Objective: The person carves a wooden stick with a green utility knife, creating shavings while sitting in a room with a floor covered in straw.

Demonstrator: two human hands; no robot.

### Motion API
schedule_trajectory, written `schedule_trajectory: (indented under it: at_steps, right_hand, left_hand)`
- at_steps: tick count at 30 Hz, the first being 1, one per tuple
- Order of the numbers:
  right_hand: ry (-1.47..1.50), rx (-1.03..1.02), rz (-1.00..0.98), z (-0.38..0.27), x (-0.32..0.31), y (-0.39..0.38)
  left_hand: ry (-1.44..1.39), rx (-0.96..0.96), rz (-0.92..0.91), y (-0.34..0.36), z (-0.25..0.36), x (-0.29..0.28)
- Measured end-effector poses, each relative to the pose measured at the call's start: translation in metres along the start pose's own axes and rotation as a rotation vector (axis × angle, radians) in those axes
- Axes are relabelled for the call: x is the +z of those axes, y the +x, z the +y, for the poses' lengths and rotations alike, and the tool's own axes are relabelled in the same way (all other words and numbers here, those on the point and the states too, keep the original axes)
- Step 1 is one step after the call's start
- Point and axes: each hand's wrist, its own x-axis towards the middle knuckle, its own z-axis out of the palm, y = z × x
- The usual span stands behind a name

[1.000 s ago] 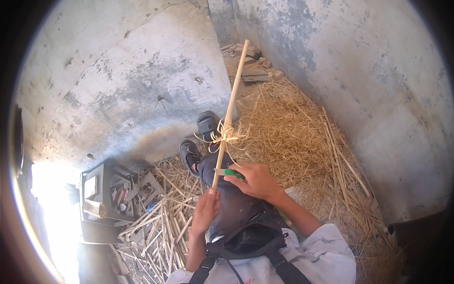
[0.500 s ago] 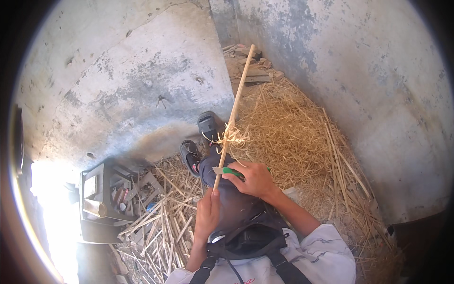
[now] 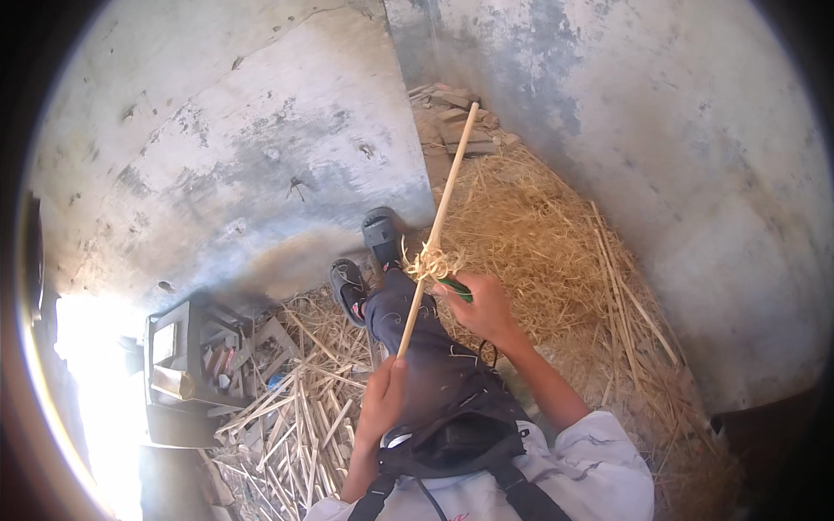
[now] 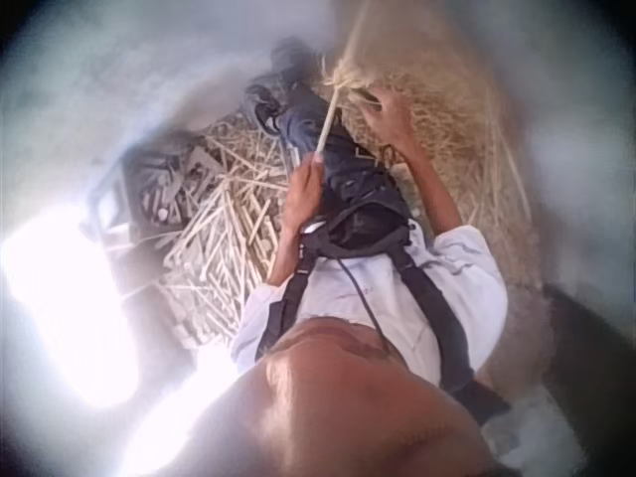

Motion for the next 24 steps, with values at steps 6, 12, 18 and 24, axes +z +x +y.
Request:
schedule_trajectory:
  at_steps: [6, 12, 18, 24]
  right_hand:
    - [0.094, -0.193, -0.058, -0.018, 0.005, -0.021]
    - [0.012, -0.29, -0.09, -0.027, 0.012, -0.028]
    - [-0.04, -0.299, -0.043, -0.031, 0.016, -0.028]
    - [-0.112, -0.166, 0.057, -0.016, 0.005, -0.005]
  left_hand:
    - [-0.216, -0.086, -0.038, 0.006, -0.008, 0.001]
    - [-0.164, -0.038, -0.008, 0.007, 0.003, -0.002]
    - [0.083, 0.06, 0.115, 0.005, 0.013, 0.0]
    - [0.198, -0.015, 0.094, -0.005, 0.019, -0.001]
